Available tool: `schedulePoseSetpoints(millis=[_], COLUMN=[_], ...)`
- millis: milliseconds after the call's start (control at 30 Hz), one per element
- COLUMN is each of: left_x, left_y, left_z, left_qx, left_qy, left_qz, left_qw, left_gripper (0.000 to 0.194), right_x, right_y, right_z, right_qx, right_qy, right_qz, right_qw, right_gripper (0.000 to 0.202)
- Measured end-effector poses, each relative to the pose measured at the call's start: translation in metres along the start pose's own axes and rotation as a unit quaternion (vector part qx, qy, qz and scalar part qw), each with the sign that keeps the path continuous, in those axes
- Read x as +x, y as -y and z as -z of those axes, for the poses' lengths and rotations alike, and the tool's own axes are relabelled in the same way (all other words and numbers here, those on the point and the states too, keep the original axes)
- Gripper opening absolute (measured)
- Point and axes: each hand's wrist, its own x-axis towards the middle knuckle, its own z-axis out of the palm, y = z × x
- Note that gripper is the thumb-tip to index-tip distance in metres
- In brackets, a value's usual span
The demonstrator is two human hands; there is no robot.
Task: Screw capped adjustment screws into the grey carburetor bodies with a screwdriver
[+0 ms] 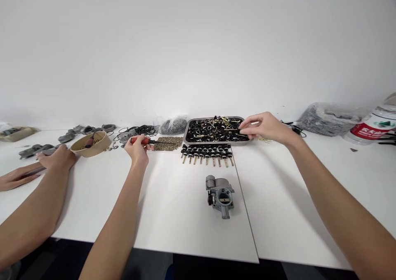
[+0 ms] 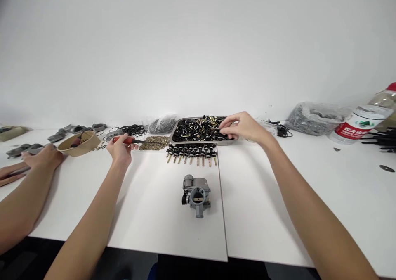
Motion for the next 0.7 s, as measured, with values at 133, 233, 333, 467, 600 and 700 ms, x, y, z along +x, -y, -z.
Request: schedulePoseSetpoints(millis=[133,233,333,467,600,700], left_x=[0.000,-0.001,-0.002,-0.003,-0.004,-0.003], left_y=[0.001,0.002,0.003,0.002,0.000,0.000], left_z=[-0.001,-0.001,-0.001,-0.003,-0.004,-0.004], left_qx=[-0.002,0.005,0.006,0.014,0.015,0.020], left_qy=[0.006,0.012,0.012,0.013,0.020,0.025], left_qz=[-0.002,-0.003,-0.004,-0.003,-0.010,-0.012], left_qw=[1.000,1.000,1.000,1.000,1.000,0.999], left_gripper=[0.027,0.025,0.024,0.022,0.020,0.020], right_x=[-0.035,-0.055,-0.063,-0.064,-0.067,-0.070], right_y=[0.011,0.002,-0.003,-0.004,-0.003,0.002], right_z=[-0.057,-0.088,-0.102,-0.104,-0.101,-0.100], right_qx=[0.161,0.259,0.301,0.302,0.312,0.309], right_qy=[0.106,0.136,0.169,0.194,0.208,0.214], right_qz=[0.015,-0.016,-0.037,0.007,0.053,0.034], right_qw=[0.981,0.956,0.938,0.933,0.926,0.926], right_gripper=[0.028,0.026,0.024,0.018,0.015,0.009])
